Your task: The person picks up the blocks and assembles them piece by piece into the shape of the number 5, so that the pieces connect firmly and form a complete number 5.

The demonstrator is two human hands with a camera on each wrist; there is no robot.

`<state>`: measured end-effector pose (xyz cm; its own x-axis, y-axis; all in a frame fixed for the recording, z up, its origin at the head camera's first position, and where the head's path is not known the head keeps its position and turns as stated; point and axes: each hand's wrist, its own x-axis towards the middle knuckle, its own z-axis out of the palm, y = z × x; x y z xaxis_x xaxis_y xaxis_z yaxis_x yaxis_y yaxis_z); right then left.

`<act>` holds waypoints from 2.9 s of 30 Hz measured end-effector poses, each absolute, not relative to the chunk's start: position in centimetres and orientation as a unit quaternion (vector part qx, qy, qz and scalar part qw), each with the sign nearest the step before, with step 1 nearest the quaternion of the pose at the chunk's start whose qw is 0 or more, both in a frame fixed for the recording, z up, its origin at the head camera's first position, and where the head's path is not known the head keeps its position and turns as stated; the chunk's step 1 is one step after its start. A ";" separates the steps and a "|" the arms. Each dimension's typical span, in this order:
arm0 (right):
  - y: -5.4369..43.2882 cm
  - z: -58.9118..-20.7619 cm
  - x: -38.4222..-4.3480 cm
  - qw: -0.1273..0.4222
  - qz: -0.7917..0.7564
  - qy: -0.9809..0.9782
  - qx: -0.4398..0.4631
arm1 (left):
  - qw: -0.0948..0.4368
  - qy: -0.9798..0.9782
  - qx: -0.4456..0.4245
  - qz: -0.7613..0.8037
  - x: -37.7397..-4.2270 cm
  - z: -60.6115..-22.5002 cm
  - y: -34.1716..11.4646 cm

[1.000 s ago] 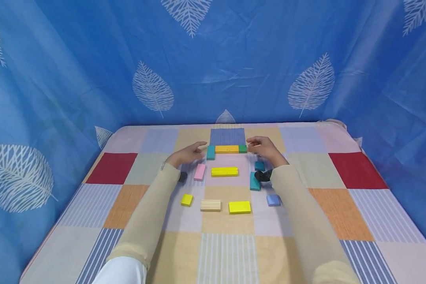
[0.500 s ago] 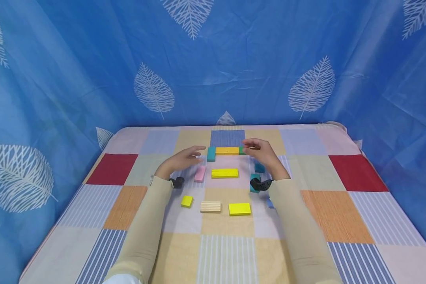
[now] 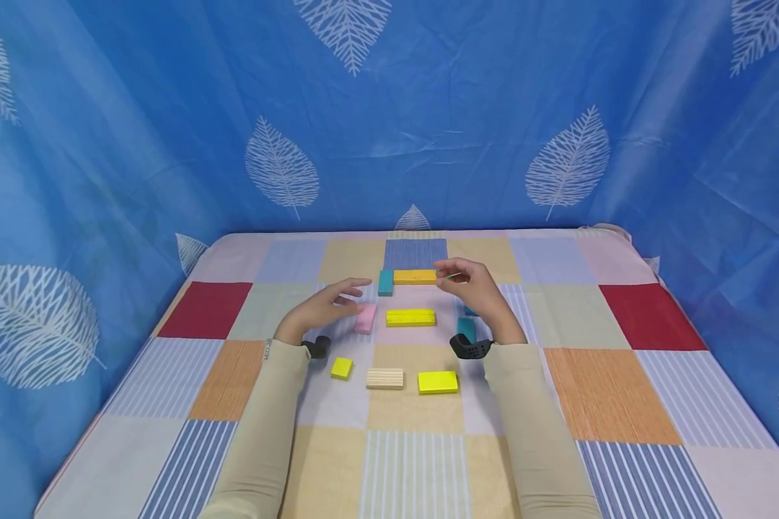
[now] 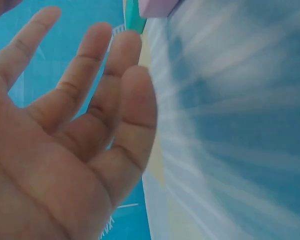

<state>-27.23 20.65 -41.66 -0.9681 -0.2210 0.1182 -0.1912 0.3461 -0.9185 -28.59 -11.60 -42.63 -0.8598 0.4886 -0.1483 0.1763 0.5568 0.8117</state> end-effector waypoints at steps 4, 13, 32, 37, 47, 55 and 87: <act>20.6 -41.7 -26.9 -0.006 -0.540 0.830 -0.138 | 0.205 0.869 0.157 0.422 -28.6 -42.7 -11.7; 20.2 -42.6 -26.9 0.028 -0.555 0.822 -0.129 | 0.228 0.881 0.116 0.398 -28.8 -42.9 -11.8; 19.5 -43.7 -27.6 0.150 -0.467 0.866 -0.099 | 0.238 0.893 0.075 0.375 -28.9 -43.8 -11.5; 19.6 -44.0 -27.6 0.157 -0.446 0.876 -0.093 | 0.236 0.890 0.075 0.382 -29.0 -43.8 -11.5; 19.4 -44.4 -27.5 0.155 -0.430 0.885 -0.088 | 0.225 0.891 0.079 0.386 -28.9 -44.0 -11.4; 19.5 -44.5 -27.7 0.148 -0.421 0.891 -0.079 | 0.218 0.896 0.081 0.379 -28.8 -44.0 -11.4; 21.6 -44.6 -27.6 0.131 -0.412 0.897 -0.089 | 0.191 0.916 0.115 0.334 -28.7 -43.7 -9.7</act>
<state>-27.60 21.63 -44.56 -0.9497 -0.2675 -0.1628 -0.0512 0.6454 -0.7621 -28.67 -9.67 -43.72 -0.9005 0.3386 -0.2728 0.0839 0.7509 0.6550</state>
